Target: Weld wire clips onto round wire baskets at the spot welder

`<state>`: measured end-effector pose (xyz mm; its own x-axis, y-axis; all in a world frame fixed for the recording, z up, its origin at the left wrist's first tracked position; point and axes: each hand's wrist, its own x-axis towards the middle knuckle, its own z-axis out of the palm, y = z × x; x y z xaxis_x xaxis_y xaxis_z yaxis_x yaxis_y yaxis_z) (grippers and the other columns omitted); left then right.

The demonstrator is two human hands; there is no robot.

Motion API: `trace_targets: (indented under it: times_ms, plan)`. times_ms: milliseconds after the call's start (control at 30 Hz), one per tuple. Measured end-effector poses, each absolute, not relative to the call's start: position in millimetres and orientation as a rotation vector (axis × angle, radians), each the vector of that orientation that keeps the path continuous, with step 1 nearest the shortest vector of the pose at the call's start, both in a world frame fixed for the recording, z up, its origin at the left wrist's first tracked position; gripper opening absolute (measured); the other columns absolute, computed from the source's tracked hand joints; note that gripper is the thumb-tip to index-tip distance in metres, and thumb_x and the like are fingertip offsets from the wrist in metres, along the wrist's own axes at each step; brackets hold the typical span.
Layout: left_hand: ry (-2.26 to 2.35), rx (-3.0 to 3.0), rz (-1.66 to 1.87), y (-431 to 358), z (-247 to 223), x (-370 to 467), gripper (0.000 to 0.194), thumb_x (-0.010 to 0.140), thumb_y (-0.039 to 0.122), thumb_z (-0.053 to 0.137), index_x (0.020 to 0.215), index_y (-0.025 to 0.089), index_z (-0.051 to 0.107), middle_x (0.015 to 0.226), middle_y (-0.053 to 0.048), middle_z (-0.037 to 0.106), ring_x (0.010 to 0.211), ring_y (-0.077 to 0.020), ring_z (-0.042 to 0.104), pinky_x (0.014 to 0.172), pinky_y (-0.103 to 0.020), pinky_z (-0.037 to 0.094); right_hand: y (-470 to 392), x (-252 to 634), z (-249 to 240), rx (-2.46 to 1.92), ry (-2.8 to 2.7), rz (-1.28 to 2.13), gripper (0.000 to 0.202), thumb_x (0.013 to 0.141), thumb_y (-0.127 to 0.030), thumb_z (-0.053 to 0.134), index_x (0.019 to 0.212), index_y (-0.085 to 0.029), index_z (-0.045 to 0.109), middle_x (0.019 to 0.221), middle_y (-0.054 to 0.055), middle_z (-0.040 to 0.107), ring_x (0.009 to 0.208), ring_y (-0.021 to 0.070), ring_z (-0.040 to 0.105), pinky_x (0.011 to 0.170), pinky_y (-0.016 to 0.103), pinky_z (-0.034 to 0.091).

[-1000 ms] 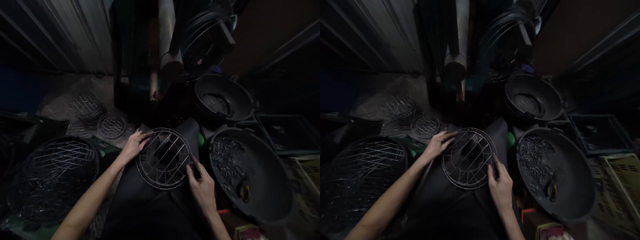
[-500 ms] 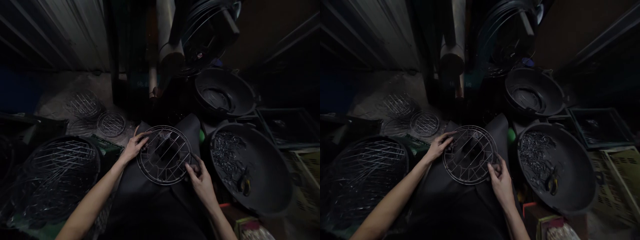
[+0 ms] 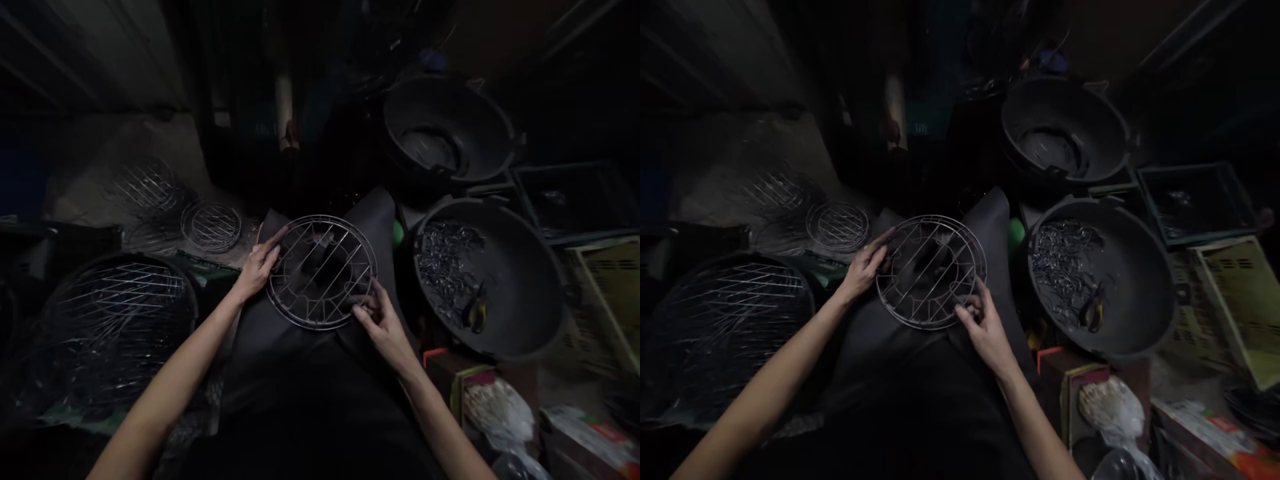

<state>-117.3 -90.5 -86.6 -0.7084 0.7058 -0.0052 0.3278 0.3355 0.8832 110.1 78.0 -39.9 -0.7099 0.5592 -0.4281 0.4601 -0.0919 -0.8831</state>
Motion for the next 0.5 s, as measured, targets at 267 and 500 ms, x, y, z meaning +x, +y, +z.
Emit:
trace_targets:
  times_ms: [267, 500]
  plan:
    - [2.203, 1.024, 1.432, -82.0, -100.8, -112.7, 0.049, 0.095, 0.047, 0.032, 0.134, 0.019, 0.045, 0.115, -0.007, 0.062, 0.102, -0.0168, 0.058, 0.096, -0.032, 0.043, 77.0, 109.3, -46.7, -1.121, -2.036, 1.906, 0.067, 0.079, -0.043, 0.062, 0.137, -0.023, 0.034, 0.078, 0.0, 0.063, 0.068, 0.0139, 0.058, 0.067, 0.028, 0.049]
    - [2.157, 1.068, 1.46, -80.5, -95.5, -110.2, 0.046, 0.096, 0.046, 0.031, 0.132, 0.022, 0.047, 0.13, -0.006, 0.054, 0.124, -0.0204, 0.047, 0.106, -0.037, 0.035, 74.7, 114.0, -40.8, -1.171, -2.076, 1.848, 0.068, 0.077, -0.048, 0.062, 0.136, -0.025, 0.035, 0.076, -0.001, 0.062, 0.067, 0.0156, 0.058, 0.063, 0.029, 0.048]
